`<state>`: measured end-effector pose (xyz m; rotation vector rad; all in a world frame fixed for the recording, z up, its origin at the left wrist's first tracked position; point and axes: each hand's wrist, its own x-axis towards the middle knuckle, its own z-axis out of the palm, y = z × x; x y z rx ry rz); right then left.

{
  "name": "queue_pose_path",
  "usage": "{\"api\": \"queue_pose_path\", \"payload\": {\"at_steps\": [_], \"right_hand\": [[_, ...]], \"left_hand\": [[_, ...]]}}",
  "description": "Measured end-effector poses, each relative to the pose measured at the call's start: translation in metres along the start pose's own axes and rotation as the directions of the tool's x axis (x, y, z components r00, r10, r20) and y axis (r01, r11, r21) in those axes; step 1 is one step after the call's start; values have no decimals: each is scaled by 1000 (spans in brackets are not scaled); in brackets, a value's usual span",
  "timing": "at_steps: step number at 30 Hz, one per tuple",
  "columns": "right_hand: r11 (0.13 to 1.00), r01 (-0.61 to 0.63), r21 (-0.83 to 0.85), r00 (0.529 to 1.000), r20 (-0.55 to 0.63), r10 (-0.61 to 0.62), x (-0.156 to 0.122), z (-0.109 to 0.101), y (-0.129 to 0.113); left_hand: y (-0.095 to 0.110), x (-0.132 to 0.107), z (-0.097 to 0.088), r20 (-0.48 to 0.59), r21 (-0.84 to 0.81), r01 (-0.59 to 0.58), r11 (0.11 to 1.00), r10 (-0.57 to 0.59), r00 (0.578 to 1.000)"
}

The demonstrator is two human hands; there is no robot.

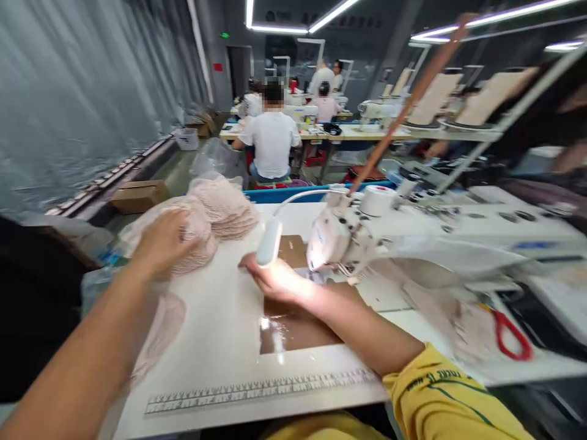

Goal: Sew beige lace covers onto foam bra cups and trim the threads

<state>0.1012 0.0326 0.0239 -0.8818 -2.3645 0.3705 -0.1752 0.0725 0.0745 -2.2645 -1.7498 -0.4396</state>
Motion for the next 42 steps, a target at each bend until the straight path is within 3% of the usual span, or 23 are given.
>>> {"api": "queue_pose_path", "payload": {"at_steps": [2, 3, 6, 7, 8, 10, 12, 13, 15, 18, 20, 23, 26, 28, 30, 34, 36, 39, 42], "right_hand": [[997, 68, -48, 977, 208, -57, -53, -24, -10], [996, 60, -71, 967, 252, -41, -80, -37, -12], [966, -212, -146, 974, 54, 222, -163, -80, -5], [913, -360, -190, 933, -57, 356, -189, -95, 1], [821, -510, -258, 859, -206, 469, -213, -109, 8], [570, -736, -366, 677, -404, 615, -255, -134, 21], [309, -837, -452, 503, -411, 761, -285, -150, 31], [234, -843, -485, 443, -377, 814, -295, -155, 35], [184, -840, -511, 391, -335, 857, -306, -158, 39], [215, -839, -500, 415, -332, 848, -306, -153, 32], [256, -831, -495, 449, -323, 833, -300, -146, 18], [360, -799, -482, 527, -273, 805, -290, -131, -15], [529, -740, -415, 637, -180, 749, -285, -112, -49], [627, -688, -365, 703, -122, 700, -286, -99, -67], [719, -634, -284, 760, -59, 647, -290, -90, -76], [860, -504, 85, 864, 72, 499, -299, -90, -74], [837, -477, 270, 875, 57, 480, -299, -96, -66], [763, -501, 408, 848, 56, 527, -294, -101, -53], [668, -532, 520, 836, 197, 513, -285, -95, -45]], "left_hand": [[-4, 4, -2, 19, 26, -32, 999, 31, 999], [-5, 4, -3, -5, 25, -18, 1000, 18, 1000], [0, -3, -9, -1, 9, -52, 999, 53, 999], [5, -10, -12, -15, -9, -52, 999, 52, 999], [13, -17, -15, -10, -33, -56, 998, 56, 998], [35, -35, -21, 36, -102, -30, 994, 33, 999], [66, -54, -24, 76, -234, 28, 972, -11, 997], [85, -64, -24, 99, -307, 39, 951, -8, 995], [127, -82, -23, 252, -456, 75, 887, 48, 966], [193, -110, -19, 418, -718, 209, 664, 172, 892], [235, -127, -15, 511, -834, 391, 389, 279, 813], [291, -144, -8, 605, -772, 635, 13, 319, 729], [334, -147, 4, 704, -609, 755, -244, 272, 656], [353, -146, 12, 699, -555, 770, -316, 326, 637], [363, -145, 18, 666, -560, 745, -363, 337, 665], [357, -144, 23, 604, -611, 701, -368, 356, 713], [344, -142, 23, 597, -618, 707, -344, 380, 707], [322, -141, 22, 610, -613, 731, -301, 407, 679], [303, -142, 21, 602, -612, 737, -286, 436, 669]]}}
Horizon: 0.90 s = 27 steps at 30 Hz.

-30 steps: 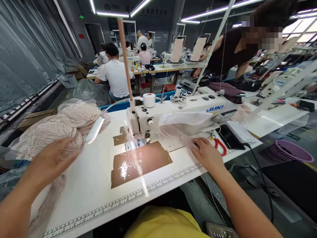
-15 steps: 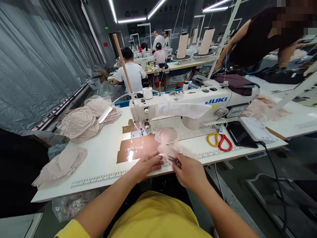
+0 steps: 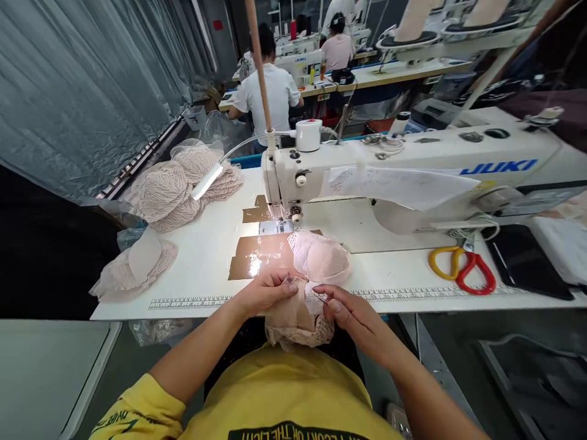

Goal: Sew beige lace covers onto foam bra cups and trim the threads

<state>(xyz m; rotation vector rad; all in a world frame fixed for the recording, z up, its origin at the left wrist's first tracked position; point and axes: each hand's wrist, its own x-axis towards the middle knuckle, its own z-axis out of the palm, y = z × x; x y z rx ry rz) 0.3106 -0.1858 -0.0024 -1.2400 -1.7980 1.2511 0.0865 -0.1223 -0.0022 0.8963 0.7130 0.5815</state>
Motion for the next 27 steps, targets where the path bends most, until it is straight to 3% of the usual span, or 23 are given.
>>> {"api": "queue_pose_path", "payload": {"at_steps": [3, 8, 18, 22, 27], "right_hand": [[988, -57, 144, 992, 121, 40, 10, 10, 3], [953, -120, 278, 986, 148, 81, 21, 23, 7], [974, -101, 203, 985, 159, 70, 23, 20, 0], [974, -101, 204, 980, 187, 63, 23, 24, -4], [969, -112, 222, 988, 132, 84, 24, 35, -7]], "left_hand": [[1, -9, -9, -16, 2, -47, 999, 47, 999], [-3, -19, -9, -90, 42, -65, 997, 69, 994], [-11, -34, -13, -131, 119, -99, 988, 115, 985], [-14, -38, -17, -88, 174, -107, 979, 123, 988], [-16, -43, -21, -53, 216, -124, 969, 138, 989]]}}
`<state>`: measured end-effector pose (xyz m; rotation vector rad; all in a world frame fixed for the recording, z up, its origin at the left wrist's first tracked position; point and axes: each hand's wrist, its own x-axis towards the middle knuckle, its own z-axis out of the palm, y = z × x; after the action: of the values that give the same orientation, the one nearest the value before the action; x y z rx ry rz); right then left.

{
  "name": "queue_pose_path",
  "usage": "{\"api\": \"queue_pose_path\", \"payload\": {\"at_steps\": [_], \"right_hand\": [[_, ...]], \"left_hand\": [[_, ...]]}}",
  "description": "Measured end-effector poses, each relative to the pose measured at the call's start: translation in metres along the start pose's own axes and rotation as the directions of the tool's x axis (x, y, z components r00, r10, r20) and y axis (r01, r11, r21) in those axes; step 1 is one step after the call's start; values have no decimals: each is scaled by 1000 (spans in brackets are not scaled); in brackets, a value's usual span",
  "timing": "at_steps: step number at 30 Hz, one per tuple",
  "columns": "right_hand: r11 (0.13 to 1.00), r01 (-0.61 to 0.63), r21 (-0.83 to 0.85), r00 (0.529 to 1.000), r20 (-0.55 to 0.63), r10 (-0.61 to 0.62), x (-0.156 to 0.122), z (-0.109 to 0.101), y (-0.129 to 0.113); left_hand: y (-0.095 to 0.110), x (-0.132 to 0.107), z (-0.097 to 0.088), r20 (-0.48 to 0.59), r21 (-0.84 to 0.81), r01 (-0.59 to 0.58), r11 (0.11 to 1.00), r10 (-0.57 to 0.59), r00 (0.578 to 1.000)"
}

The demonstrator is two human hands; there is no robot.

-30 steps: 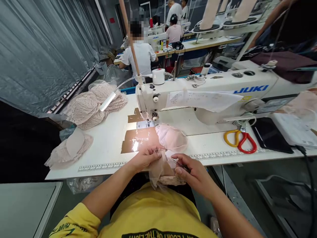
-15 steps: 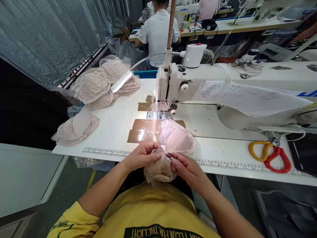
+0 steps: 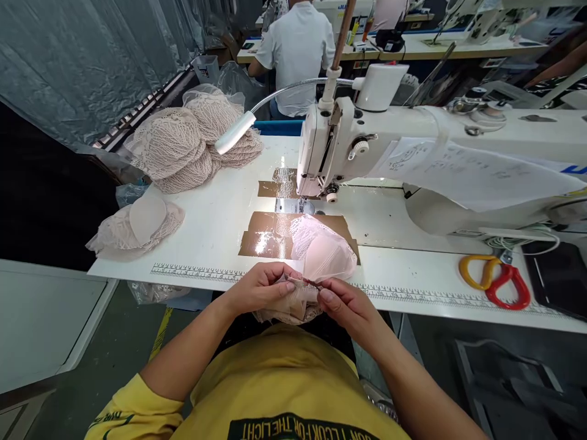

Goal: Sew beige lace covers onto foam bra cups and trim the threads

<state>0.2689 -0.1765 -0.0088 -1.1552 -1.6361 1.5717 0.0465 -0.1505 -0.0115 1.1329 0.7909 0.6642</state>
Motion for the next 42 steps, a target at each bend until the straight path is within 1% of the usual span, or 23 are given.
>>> {"api": "queue_pose_path", "payload": {"at_steps": [3, 6, 12, 15, 18, 21, 25, 28, 30, 31, 32, 33, 34, 35, 36, 37, 38, 39, 40, 41, 42], "right_hand": [[1000, 2, -13, 1000, -12, -2, 1, 5, -2], [999, 15, -37, 1000, -21, -16, 3, 8, -4], [999, 8, -52, 999, 39, -6, 6, 11, -6], [1000, -10, -24, 998, 56, 12, 9, 14, -8], [999, -30, -12, 999, 35, 30, 13, 17, -7], [1000, -19, 4, 1000, 15, 19, 17, 21, -6], [1000, 3, 17, 1000, 24, -3, 17, 23, -7], [998, 21, -64, 1000, 3, -21, 10, 14, -7], [981, 36, -193, 997, -59, -48, 3, -1, -4], [959, 34, -280, 991, -113, -68, 0, -12, 0], [926, 11, -376, 976, -198, -92, -3, -25, 5], [876, -18, -481, 950, -282, -135, -5, -39, 11], [801, -80, -593, 911, -370, -183, -6, -52, 18], [691, -146, -708, 868, -427, -254, -7, -65, 24], [572, -181, -800, 829, -437, -348, -6, -75, 30], [478, -195, -856, 804, -418, -422, -6, -82, 34], [425, -201, -883, 771, -410, -487, -5, -85, 36], [420, -183, -889, 738, -407, -539, -5, -83, 35], [464, -137, -875, 717, -411, -563, -5, -77, 33], [547, -59, -835, 712, -419, -563, -5, -67, 28], [660, 45, -750, 753, -409, -516, -5, -55, 23]], "left_hand": [[0, -2, -2, 7, 25, -10, 1000, 10, 1000], [1, -4, -6, 32, 68, -48, 997, 46, 998], [4, -8, -15, -10, 221, -175, 959, 182, 983], [5, -11, -16, 34, 253, -187, 949, 185, 982], [7, -12, -16, 87, 281, -207, 937, 190, 978], [7, -12, -16, 93, 316, -218, 923, 199, 976], [7, -11, -17, 93, 387, -227, 894, 207, 974], [8, -14, -17, 111, 416, -243, 876, 216, 970], [10, -19, -18, 119, 431, -218, 876, 184, 976], [12, -22, -20, 127, 439, -192, 878, 151, 980], [13, -25, -21, 133, 449, -160, 879, 112, 985], [14, -28, -22, 139, 458, -131, 879, 75, 987], [15, -31, -23, 144, 461, -109, 880, 47, 989], [15, -33, -24, 143, 457, -96, 884, 33, 989], [16, -34, -24, 136, 440, -90, 894, 33, 990], [16, -33, -23, 121, 413, -92, 906, 45, 992], [16, -32, -21, 102, 380, -97, 920, 63, 993], [17, -29, -19, 74, 344, -103, 933, 82, 994], [17, -26, -16, 46, 308, -107, 945, 97, 994], [17, -23, -12, 20, 272, -108, 956, 107, 994], [17, -19, -9, 3, 235, -106, 966, 108, 994]]}}
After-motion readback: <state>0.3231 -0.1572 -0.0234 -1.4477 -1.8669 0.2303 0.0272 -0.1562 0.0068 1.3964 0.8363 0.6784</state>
